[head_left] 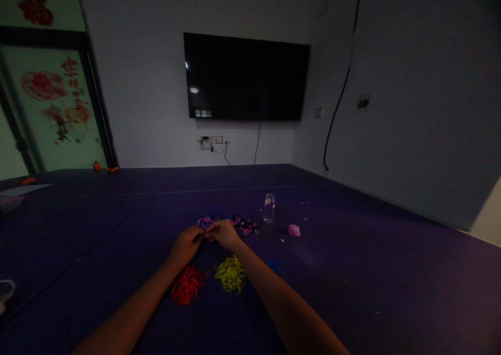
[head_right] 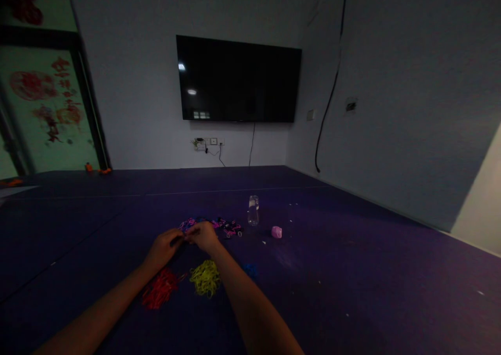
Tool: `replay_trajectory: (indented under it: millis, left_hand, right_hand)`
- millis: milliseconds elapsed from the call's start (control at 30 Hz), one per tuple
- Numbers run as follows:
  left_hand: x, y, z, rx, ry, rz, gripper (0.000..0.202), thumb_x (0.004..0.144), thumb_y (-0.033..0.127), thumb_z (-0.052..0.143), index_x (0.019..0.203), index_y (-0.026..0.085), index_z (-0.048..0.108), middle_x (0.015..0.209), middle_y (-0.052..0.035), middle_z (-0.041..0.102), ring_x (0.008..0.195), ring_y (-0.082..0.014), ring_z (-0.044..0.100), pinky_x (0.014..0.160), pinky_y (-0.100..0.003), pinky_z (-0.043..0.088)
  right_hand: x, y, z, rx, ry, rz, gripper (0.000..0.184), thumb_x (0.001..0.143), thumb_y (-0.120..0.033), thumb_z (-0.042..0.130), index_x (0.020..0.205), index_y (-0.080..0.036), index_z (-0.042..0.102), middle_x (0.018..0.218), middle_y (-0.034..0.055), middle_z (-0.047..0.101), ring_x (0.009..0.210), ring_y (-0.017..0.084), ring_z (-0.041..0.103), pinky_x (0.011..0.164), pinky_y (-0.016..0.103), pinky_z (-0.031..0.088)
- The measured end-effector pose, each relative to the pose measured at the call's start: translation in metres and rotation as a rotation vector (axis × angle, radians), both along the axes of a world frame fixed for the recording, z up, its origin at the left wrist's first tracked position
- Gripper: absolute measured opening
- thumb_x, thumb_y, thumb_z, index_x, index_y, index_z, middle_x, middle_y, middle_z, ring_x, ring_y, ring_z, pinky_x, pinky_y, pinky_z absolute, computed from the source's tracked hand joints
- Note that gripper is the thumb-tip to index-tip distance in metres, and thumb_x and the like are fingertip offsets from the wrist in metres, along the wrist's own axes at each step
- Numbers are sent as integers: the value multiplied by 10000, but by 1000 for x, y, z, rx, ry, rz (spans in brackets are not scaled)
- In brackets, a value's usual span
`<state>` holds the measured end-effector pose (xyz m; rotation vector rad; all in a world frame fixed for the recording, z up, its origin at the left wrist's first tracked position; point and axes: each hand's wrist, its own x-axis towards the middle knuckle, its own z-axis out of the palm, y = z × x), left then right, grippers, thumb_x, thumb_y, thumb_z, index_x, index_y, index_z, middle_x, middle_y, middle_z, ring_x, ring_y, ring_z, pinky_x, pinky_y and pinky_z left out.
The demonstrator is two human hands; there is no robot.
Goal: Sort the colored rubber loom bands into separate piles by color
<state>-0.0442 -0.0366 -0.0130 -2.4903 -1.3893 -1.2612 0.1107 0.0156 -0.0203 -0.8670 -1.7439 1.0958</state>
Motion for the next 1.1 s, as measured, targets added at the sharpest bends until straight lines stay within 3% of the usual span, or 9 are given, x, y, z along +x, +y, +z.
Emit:
replay_trajectory:
  millis: [200,367,500,567,667,800,900,1100]
  left_hand:
    - [0,-1,-1,7,-73,45,106,802,274,533,867,212,591,821,-31,656,754,-180,618,706,-295,480]
    - [2,-4,4,-26,-128,79,283,800,413,535,971,191,572,848,-47,656,724,-184,616,654,-290,484]
    - [3,-5,7,-32,-115,68,291,815,430,500,939,182,586,821,-53,653,709,-181,608,650,-289,478]
    - [3,-6,8,-44,-98,39,270,821,423,488,897,190,601,802,-46,654,708,-177,605,657,-284,475]
    - [5,-8,10,-59,-81,38,248,828,403,472,851,204,617,802,-37,659,724,-175,605,680,-287,471]
    - [5,-8,9,-65,-78,77,241,832,380,456,847,206,622,803,-30,662,715,-171,606,687,-290,471]
    - [4,-6,8,-59,-57,72,245,833,376,448,850,210,628,813,-30,670,722,-175,612,685,-291,475]
    - [2,-3,7,-66,-12,70,259,832,381,440,870,213,633,871,-38,680,751,-184,624,693,-295,484]
  right_hand:
    - [3,-2,10,28,-45,-32,139,552,-273,723,624,-160,686,528,-9,629,509,127,576,491,218,439]
    - [23,-15,49,179,-95,-195,94,590,-166,667,676,-159,703,619,10,677,592,133,608,543,209,447]
    - [62,-39,71,240,-216,-231,118,626,-141,628,713,-148,707,649,24,686,617,140,622,569,215,456]
    - [90,-55,67,281,-273,-263,137,647,-135,596,725,-156,706,676,24,690,631,138,625,578,216,461]
    - [135,-82,47,313,-363,-306,171,647,-125,564,732,-170,706,742,29,698,669,139,630,601,218,474]
    - [178,-108,20,209,-451,-313,204,643,-114,533,730,-167,710,730,46,695,646,138,631,575,209,477]
    - [186,-120,15,182,-495,-254,217,627,-105,542,726,-192,714,725,32,696,629,130,627,571,201,471]
    - [178,-126,23,238,-551,-270,260,611,-65,511,716,-191,712,712,17,686,616,116,608,566,190,447]
